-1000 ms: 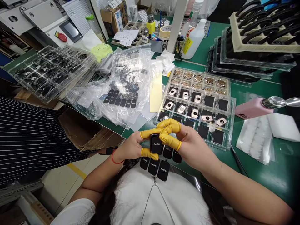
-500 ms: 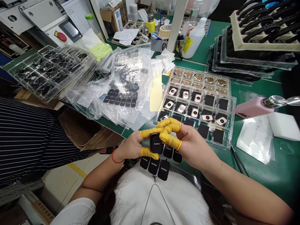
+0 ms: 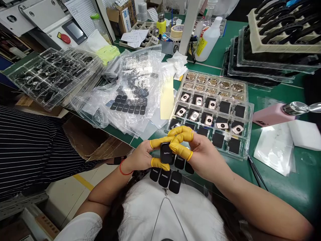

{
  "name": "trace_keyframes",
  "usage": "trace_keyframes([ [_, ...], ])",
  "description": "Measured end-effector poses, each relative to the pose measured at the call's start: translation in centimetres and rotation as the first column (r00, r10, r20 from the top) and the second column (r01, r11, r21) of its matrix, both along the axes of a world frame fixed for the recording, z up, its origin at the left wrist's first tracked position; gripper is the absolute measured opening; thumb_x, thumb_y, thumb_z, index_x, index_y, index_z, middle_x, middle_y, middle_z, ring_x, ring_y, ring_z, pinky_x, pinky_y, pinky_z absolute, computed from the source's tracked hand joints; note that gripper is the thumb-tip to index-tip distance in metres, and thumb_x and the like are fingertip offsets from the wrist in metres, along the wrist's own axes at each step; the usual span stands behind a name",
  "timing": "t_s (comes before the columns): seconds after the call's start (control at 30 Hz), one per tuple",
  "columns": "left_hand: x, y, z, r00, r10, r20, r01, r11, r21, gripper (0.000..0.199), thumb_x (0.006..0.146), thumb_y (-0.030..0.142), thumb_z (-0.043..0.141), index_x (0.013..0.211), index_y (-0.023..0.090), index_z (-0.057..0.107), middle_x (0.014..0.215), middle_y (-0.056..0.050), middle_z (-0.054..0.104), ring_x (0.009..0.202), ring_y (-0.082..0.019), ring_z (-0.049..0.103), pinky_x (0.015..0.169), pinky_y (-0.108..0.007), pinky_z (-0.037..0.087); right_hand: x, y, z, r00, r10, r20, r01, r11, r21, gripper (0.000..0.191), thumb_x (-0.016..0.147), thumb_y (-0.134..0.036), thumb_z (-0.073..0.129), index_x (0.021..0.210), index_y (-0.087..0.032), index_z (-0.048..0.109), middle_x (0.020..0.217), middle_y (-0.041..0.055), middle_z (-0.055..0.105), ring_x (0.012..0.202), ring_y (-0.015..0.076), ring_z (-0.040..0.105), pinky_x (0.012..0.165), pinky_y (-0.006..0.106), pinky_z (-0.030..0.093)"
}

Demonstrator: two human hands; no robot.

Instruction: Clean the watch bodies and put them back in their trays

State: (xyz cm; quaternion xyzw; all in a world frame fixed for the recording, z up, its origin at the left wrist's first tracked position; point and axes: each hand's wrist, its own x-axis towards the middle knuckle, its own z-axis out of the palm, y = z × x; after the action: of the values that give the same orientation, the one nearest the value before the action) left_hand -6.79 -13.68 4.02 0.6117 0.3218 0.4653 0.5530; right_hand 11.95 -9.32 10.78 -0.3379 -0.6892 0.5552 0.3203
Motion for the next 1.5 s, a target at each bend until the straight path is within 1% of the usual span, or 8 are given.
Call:
trace_keyframes([
  [0.17,0.1,-0.3,0.0,0.997,-0.028,0.070,0.039,0.987,-0.156,0.070,0.067,0.035,0.082,0.131,0.025,0.056,0.115,-0.007,0.070,0.103,-0.025,0.067,0.088,-0.032,0.054,0.5,-0.1,-0.1,0.988,-0.136,0.075,0.083,0.868,0.490,0.010,0.088,-0.017,0.058,0.088,-0.024,0.065,0.101,0.0035,0.065,0.103,0.0225,0.055,0.093,0.046,0.039],
  [0.27,0.1,-0.4,0.0,0.993,-0.060,0.100,0.083,0.969,-0.233,0.071,0.067,0.037,0.082,0.131,0.024,0.055,0.102,-0.006,0.073,0.092,-0.023,0.069,0.082,-0.031,0.056,0.8,-0.2,0.0,0.975,-0.193,0.105,0.099,0.811,0.577,0.015,0.089,-0.022,0.060,0.104,-0.024,0.062,0.109,0.0067,0.063,0.107,0.0246,0.053,0.094,0.048,0.038],
  [0.4,0.2,-0.3,0.1,1.000,-0.013,0.016,0.016,0.981,-0.192,0.062,0.062,0.036,0.085,0.120,0.024,0.064,0.100,-0.005,0.073,0.089,-0.020,0.068,0.081,-0.029,0.054,0.3,-0.2,-0.1,0.977,0.010,0.213,-0.099,0.906,0.411,0.042,0.080,-0.039,0.071,0.116,-0.021,0.057,0.111,0.0101,0.061,0.103,0.0260,0.055,0.088,0.046,0.043],
  [0.6,1.2,0.0,-0.4,0.983,-0.183,0.030,0.181,0.920,-0.348,0.052,0.064,0.046,0.081,0.105,0.016,0.070,0.078,-0.006,0.073,0.071,-0.021,0.067,0.069,-0.031,0.055,0.1,1.0,-1.5,0.991,0.075,0.114,-0.078,0.997,0.028,0.029,0.081,-0.050,0.065,0.081,-0.021,0.067,0.086,0.0038,0.066,0.082,0.0197,0.059,0.078,0.037,0.047],
  [0.83,2.7,0.8,-2.0,0.986,-0.096,0.136,0.144,0.899,-0.413,0.077,0.061,0.043,0.084,0.130,0.023,0.057,0.082,-0.004,0.071,0.070,-0.018,0.065,0.075,-0.033,0.054,2.3,1.2,-3.3,0.995,-0.100,-0.029,0.081,0.918,-0.389,0.043,0.086,-0.057,0.051,0.093,-0.020,0.070,0.092,0.0051,0.070,0.094,0.0215,0.062,0.090,0.038,0.046],
  [1.07,3.4,1.7,-1.9,0.988,-0.148,-0.044,0.118,0.905,-0.409,0.082,0.075,0.034,0.076,0.145,0.025,0.035,0.086,-0.003,0.071,0.077,-0.017,0.063,0.076,-0.031,0.051,4.0,1.4,-4.5,0.978,-0.199,0.065,0.206,0.966,-0.154,0.042,0.079,-0.032,0.063,0.118,-0.023,0.055,0.088,0.0015,0.062,0.087,0.0183,0.059,0.085,0.038,0.048],
  [1.23,1.8,1.7,-1.1,0.984,-0.073,-0.161,0.007,0.926,-0.378,0.071,0.080,0.033,0.071,0.143,0.023,0.041,0.081,-0.003,0.069,0.079,-0.017,0.063,0.083,-0.031,0.049,10.3,7.4,-4.9,0.746,-0.651,0.141,0.639,0.759,0.125,0.029,0.076,-0.041,0.065,0.095,-0.021,0.057,0.086,0.0036,0.062,0.083,0.0201,0.060,0.081,0.038,0.048],
  [1.5,1.3,1.1,-1.2,0.976,-0.046,-0.214,-0.047,0.911,-0.410,0.066,0.084,0.031,0.066,0.143,0.022,0.039,0.084,-0.001,0.070,0.082,-0.016,0.063,0.086,-0.032,0.050,16.5,16.3,-7.6,0.527,-0.738,0.421,0.592,0.675,0.441,0.022,0.083,-0.033,0.054,0.092,-0.015,0.062,0.092,0.0119,0.068,0.081,0.0223,0.062,0.073,0.035,0.048],
])
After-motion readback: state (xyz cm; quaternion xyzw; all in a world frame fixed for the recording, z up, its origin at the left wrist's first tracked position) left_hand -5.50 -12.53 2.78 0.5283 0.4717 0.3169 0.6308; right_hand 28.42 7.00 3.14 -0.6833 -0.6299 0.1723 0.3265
